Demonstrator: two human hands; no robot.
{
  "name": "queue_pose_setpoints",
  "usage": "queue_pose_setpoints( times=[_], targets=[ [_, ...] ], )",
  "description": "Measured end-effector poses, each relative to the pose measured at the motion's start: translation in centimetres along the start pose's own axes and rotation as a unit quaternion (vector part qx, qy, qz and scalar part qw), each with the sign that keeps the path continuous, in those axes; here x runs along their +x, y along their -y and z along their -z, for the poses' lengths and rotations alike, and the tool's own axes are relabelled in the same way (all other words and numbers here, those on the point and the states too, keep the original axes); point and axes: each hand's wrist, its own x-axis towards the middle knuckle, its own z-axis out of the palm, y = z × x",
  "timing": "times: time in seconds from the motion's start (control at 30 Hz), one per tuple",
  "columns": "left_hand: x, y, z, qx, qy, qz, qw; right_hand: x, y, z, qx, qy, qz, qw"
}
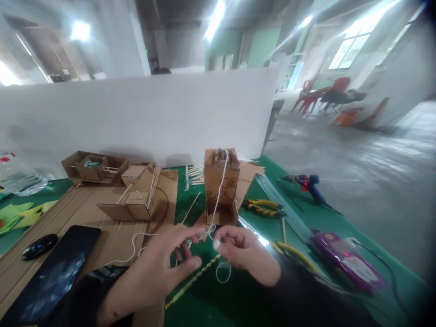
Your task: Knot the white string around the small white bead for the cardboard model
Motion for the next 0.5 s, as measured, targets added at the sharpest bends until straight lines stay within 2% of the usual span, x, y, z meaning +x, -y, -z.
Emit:
queue_pose_setpoints(
  times=[0.13,0.27,0.5],
  targets=[
    [2.1,0.0,-1.0,0.046,0.045,-0.086,0.994,0.1,-0.7,-0.1,0.005,0.016,0.004,1.000],
    [3.0,0.7,-1.5,0.035,0.030,-0.109,0.993,0.3,-0.9,0.1,0.012,0.015,-0.006,1.000],
    [2.9,1.7,-2.0,0.027,-0.030,-0.142,0.989,0.1,-1.0,-0.3,-0.007,0.001,0.010,1.000]
  ],
)
